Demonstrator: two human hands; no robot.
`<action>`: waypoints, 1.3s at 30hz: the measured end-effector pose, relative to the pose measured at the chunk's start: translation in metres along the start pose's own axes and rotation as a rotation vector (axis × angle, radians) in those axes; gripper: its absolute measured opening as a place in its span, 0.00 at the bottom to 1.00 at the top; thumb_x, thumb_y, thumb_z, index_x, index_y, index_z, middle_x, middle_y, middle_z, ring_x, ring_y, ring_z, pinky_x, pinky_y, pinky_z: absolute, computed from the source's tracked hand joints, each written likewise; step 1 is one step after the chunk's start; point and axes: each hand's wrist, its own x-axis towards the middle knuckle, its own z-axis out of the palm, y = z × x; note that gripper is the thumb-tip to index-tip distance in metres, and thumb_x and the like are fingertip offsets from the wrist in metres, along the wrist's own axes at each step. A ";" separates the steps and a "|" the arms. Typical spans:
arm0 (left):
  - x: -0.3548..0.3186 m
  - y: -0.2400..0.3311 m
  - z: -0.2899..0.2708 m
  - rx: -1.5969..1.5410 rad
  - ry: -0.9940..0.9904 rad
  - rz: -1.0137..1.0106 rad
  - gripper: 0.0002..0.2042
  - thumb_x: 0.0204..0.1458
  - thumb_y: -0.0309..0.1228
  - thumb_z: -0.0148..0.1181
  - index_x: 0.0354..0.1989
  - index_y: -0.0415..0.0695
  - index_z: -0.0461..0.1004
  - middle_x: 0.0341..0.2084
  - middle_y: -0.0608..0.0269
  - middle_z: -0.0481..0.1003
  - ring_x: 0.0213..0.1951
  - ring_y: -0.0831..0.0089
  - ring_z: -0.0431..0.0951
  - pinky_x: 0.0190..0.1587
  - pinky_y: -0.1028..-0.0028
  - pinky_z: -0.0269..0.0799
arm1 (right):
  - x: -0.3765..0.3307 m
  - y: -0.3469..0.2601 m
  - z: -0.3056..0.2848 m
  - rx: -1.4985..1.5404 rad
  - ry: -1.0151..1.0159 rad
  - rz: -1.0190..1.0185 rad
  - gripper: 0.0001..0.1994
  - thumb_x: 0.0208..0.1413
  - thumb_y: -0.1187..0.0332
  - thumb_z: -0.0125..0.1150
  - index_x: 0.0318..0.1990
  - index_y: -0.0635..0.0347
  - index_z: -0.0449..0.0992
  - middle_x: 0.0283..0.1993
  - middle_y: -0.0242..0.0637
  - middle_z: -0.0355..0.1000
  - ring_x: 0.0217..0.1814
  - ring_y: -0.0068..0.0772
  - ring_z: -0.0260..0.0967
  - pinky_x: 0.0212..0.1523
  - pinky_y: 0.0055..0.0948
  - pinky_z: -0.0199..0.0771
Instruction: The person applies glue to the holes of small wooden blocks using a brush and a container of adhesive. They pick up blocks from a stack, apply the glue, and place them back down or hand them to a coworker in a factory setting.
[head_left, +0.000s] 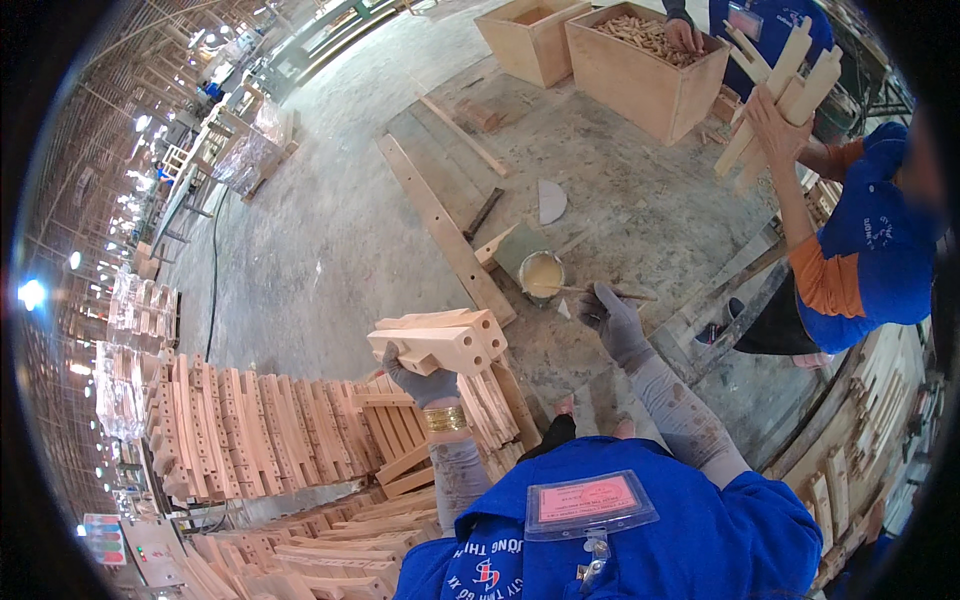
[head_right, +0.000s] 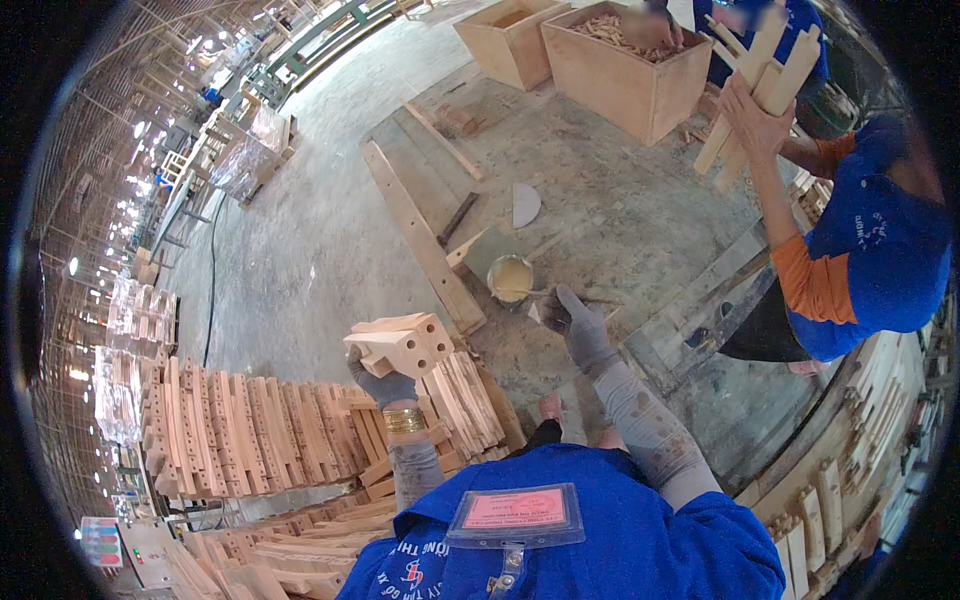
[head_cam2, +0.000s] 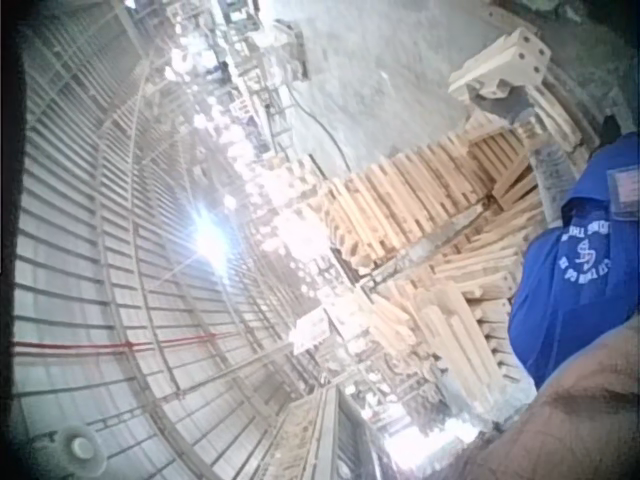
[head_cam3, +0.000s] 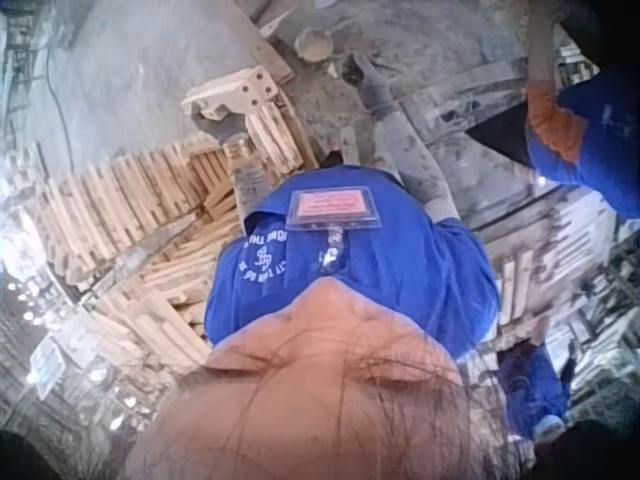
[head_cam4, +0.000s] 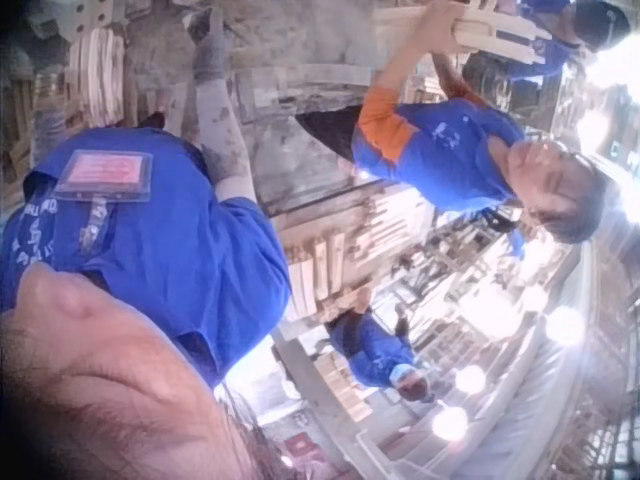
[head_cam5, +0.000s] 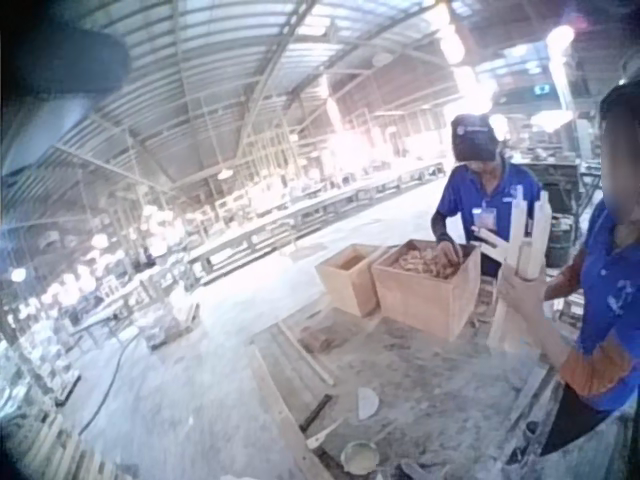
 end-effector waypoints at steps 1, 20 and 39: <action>0.001 0.000 0.001 -0.006 -0.002 -0.006 0.20 0.46 0.43 0.52 0.46 0.46 0.67 0.44 0.57 0.71 0.48 0.59 0.71 0.51 0.58 0.70 | -0.003 -0.005 0.002 -0.001 -0.009 -0.018 0.09 0.55 0.65 0.56 0.38 0.61 0.73 0.30 0.35 0.72 0.32 0.27 0.70 0.35 0.26 0.71; -0.018 -0.029 0.056 0.020 -0.044 -0.029 0.23 0.45 0.47 0.49 0.46 0.46 0.66 0.42 0.55 0.71 0.45 0.58 0.73 0.48 0.59 0.72 | -0.127 -0.122 0.124 -0.550 -0.337 -0.710 0.04 0.54 0.76 0.55 0.34 0.68 0.75 0.26 0.35 0.73 0.25 0.17 0.68 0.27 0.16 0.69; -0.038 -0.025 0.075 -0.014 -0.140 -0.064 0.23 0.44 0.46 0.52 0.46 0.45 0.65 0.42 0.53 0.70 0.45 0.58 0.73 0.47 0.59 0.73 | -0.145 -0.123 0.129 -0.680 -0.359 -0.781 0.05 0.53 0.74 0.58 0.34 0.67 0.75 0.26 0.33 0.74 0.26 0.17 0.69 0.26 0.16 0.68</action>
